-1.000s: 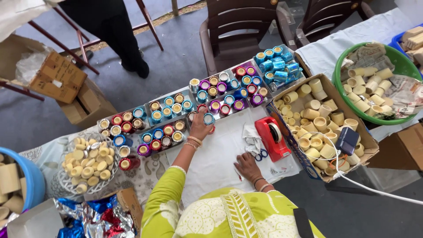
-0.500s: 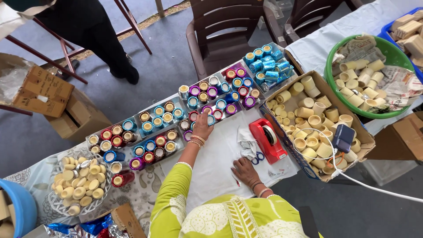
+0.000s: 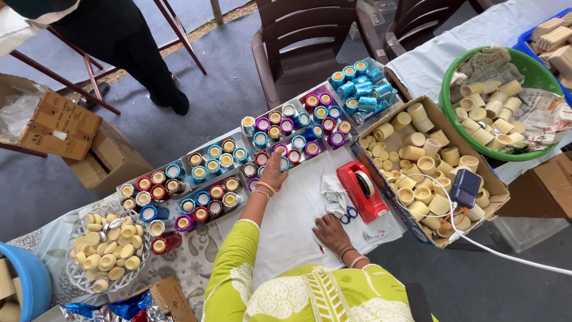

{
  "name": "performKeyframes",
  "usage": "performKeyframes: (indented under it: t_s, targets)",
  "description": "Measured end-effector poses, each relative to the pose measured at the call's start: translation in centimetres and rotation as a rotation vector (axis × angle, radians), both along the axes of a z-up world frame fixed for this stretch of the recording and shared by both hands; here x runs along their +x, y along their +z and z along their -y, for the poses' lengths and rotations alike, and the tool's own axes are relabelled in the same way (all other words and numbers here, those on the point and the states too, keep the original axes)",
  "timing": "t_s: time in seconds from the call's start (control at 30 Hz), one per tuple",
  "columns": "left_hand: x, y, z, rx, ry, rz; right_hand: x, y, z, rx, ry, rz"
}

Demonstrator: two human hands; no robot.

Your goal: The person wraps small cylindrical candles in shiny metallic foil. They pick up a candle, place it on a sheet of foil, fold the foil around it, and then place the wrapped candle into a tray. The person repeats this process with different colored foils.

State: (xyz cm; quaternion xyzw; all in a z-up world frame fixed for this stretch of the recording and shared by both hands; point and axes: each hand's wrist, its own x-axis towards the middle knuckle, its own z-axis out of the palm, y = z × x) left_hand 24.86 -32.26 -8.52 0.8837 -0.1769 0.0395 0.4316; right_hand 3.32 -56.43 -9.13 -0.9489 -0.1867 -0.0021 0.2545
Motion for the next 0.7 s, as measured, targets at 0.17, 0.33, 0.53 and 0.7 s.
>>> performKeyframes:
  t_s: [0.17, 0.33, 0.53, 0.7]
  targets:
    - [0.2, 2.5, -0.3, -0.031, -0.003, -0.14, 0.1, -0.1, 0.0, 0.003, 0.005, 0.015]
    - [-0.1, 2.7, -0.2, -0.003, 0.01, -0.213, 0.0, -0.1, 0.1, -0.001, -0.001, 0.003]
    - [0.5, 0.5, 1.1, 0.162, 0.071, -0.076, 0.2, -0.3, 0.1, -0.008, -0.007, -0.013]
    - [1.2, -0.1, 2.3, 0.392, 0.096, -0.114, 0.0, -0.3, 0.2, -0.013, 0.0, -0.009]
